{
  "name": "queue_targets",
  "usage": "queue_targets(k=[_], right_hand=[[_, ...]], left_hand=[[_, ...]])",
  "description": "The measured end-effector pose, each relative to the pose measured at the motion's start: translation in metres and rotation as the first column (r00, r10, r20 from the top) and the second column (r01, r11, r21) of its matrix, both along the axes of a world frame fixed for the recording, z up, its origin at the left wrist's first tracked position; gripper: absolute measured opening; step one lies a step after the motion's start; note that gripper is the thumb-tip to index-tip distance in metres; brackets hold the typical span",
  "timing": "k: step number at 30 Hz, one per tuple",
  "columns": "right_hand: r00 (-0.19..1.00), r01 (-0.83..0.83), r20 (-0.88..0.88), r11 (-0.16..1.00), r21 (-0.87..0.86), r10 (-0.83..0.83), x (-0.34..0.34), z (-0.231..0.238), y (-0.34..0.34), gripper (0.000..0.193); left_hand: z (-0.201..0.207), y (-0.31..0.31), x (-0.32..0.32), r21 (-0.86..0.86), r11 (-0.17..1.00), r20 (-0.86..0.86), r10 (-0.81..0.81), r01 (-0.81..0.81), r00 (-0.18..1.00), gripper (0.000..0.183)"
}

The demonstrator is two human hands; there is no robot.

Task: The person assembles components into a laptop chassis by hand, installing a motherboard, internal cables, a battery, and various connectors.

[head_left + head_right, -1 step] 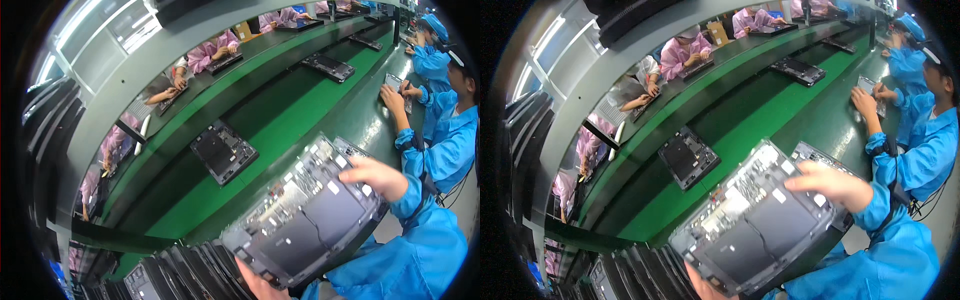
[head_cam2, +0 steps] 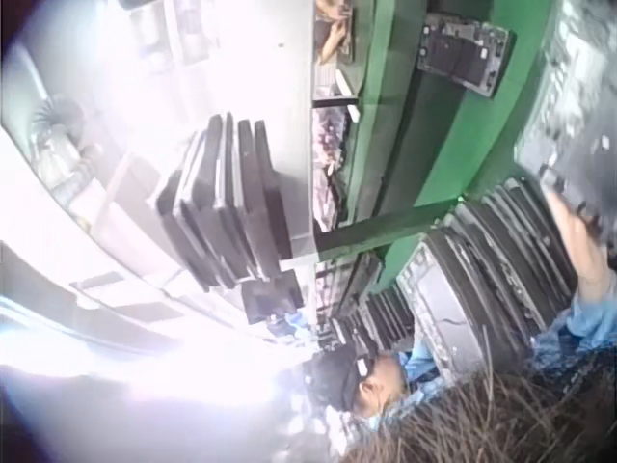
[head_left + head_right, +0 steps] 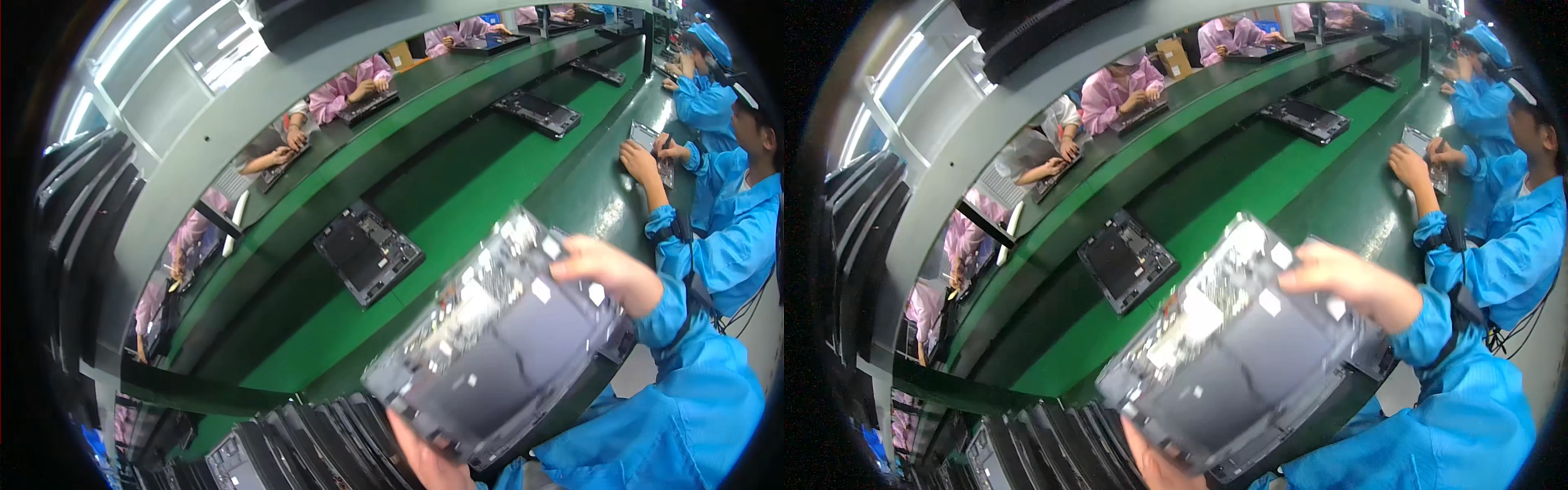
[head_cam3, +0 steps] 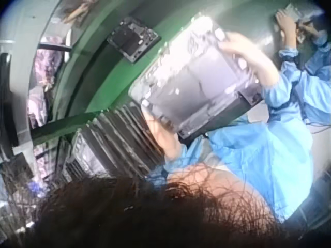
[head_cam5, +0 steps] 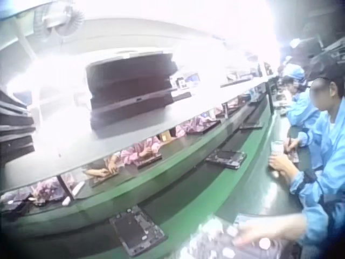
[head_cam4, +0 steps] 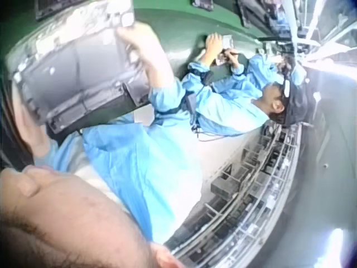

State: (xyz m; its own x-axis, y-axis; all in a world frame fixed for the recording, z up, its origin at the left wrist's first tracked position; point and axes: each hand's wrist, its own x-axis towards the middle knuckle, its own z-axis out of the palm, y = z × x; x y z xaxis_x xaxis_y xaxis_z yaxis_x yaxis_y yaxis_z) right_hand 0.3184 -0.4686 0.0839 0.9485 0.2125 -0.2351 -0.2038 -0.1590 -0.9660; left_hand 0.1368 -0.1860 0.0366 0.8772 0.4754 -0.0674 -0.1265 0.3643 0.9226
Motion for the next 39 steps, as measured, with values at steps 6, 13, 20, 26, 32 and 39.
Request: queue_targets(k=[6, 13, 20, 26, 32, 39], right_hand=[[0.987, 0.155, -0.092, 0.901, 0.404, -0.129, 0.191, 0.003, -0.032, 0.026], [0.966, 0.244, -0.173, 0.890, 0.385, -0.190, 0.361, -0.118, -0.078, 0.029], [0.655, 0.637, 0.723, 0.355, -0.684, 0.218, 0.327, -0.076, 0.037, 0.039], [0.850, -0.156, 0.183, 0.568, -0.808, 0.494, 0.218, -0.053, 0.229, 0.072], [0.859, -0.390, -0.066, 0.566, -0.727, 0.507, 0.225, -0.072, 0.276, 0.062], [0.829, -0.530, -0.312, 0.829, -0.177, 0.464, 0.204, -0.037, 0.237, 0.023]], left_hand=[[-0.041, 0.020, 0.018, 0.376, 0.915, 0.187, 0.078, -0.145, 0.979, 0.052], [-0.082, 0.040, 0.014, 0.587, 0.796, -0.073, 0.231, -0.145, 0.970, 0.041], [-0.104, 0.036, 0.022, 0.406, 0.908, -0.116, 0.164, -0.104, 0.980, 0.036], [-0.113, 0.041, 0.025, 0.450, 0.892, -0.100, 0.095, -0.041, 0.990, 0.046], [-0.122, 0.037, 0.025, 0.418, 0.902, -0.050, 0.145, -0.111, 0.988, 0.037], [-0.114, 0.042, 0.023, 0.461, 0.882, -0.038, 0.133, -0.100, 0.990, 0.036]])
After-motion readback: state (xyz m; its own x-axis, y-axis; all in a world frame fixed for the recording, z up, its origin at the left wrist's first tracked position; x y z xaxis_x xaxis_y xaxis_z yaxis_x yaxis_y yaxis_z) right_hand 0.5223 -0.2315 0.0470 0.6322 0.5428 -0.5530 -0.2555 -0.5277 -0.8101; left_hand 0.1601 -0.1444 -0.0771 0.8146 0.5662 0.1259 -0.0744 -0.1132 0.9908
